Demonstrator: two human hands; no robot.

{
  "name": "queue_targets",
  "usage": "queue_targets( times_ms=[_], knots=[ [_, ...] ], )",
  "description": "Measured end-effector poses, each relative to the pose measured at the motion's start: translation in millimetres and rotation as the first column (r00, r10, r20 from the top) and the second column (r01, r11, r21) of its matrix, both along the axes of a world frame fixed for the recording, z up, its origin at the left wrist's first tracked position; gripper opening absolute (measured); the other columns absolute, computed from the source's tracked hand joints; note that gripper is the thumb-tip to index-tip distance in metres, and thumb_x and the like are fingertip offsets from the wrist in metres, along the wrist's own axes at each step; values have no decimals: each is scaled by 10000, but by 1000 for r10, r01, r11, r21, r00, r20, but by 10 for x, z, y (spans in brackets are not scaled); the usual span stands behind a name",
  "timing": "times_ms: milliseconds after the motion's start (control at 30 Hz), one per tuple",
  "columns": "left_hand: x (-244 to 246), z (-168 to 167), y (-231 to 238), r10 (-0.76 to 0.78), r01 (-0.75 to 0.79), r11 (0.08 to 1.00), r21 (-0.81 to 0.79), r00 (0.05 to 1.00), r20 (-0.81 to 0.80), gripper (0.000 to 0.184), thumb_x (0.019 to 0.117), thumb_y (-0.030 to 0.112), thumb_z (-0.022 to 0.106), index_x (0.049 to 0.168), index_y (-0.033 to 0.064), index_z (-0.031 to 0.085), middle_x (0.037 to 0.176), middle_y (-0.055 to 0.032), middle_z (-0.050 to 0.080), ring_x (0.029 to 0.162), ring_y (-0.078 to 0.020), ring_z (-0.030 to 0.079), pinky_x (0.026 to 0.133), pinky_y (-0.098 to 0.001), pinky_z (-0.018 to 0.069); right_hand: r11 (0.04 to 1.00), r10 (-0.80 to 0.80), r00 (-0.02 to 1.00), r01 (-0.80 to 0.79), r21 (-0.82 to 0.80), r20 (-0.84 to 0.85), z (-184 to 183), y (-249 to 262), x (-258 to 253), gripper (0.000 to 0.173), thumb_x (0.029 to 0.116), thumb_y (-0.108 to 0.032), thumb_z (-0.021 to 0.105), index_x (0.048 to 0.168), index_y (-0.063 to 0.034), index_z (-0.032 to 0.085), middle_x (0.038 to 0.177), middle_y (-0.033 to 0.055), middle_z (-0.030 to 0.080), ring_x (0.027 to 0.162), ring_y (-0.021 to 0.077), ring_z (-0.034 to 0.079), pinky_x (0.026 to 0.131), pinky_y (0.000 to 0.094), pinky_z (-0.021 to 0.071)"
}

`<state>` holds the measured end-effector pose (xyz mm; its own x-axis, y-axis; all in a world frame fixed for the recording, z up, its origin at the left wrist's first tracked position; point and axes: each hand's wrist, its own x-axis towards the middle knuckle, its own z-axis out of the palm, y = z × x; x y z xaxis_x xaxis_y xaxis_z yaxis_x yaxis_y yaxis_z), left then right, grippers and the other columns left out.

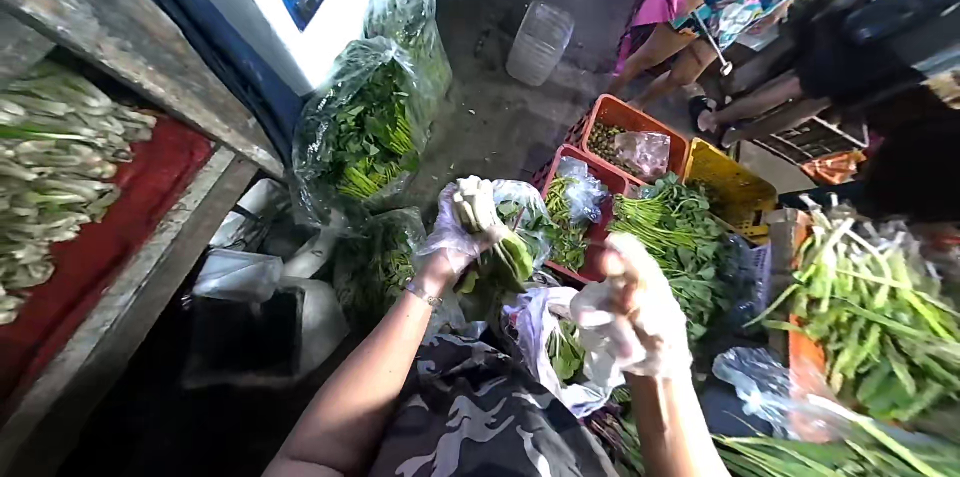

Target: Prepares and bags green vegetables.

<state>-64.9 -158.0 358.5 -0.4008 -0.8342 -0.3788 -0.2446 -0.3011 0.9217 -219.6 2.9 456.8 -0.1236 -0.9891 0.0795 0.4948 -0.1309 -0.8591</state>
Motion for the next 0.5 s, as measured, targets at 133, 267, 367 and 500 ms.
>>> queue_targets(
  times_ms=[133, 267, 367, 500],
  knots=[
    [-95, 53, 149, 271, -255, 962, 98, 934, -234, 851, 836, 133, 817, 1532, 41, 335, 1344, -140, 589, 1185, -151, 595, 1017, -343, 508, 969, -245, 912, 235, 72, 328, -262, -134, 37, 624, 919, -567, 626, 1381, -147, 608, 1440, 3, 622, 1050, 59, 711, 691, 187, 585],
    [-29, 257, 227, 121, -127, 990, -56, 989, -89, 1045, 747, 172, 883, 1553, 29, 233, 1307, -169, 617, 1174, -193, 624, 1015, -392, 515, 945, -325, 920, 305, 122, 219, -390, -236, -55, 862, 832, -713, 634, 1433, -102, 540, 1422, 75, 623, 1313, 229, 602, 1046, 412, 537],
    [54, 359, 328, -128, 118, 966, -230, 991, -28, 1230, 654, 209, 948, 1582, 33, 161, 1426, -230, 530, 1259, -258, 586, 1065, -443, 487, 946, -227, 904, 293, 139, -362, -493, -292, -57, 1066, 725, -621, 816, 1534, -109, 350, 1494, 43, 515, 1255, 188, 615, 968, 411, 586],
    [121, 265, 355, -370, 398, 760, -514, 915, 161, 1247, 659, 471, 895, 1595, 7, 216, 1255, -244, 658, 1190, -361, 633, 1046, -547, 483, 991, -32, 705, 117, 71, -708, -411, -336, 63, 1206, 703, -643, 846, 1530, 59, 319, 1399, 136, 555, 1175, 98, 617, 994, 303, 560]
  ],
)
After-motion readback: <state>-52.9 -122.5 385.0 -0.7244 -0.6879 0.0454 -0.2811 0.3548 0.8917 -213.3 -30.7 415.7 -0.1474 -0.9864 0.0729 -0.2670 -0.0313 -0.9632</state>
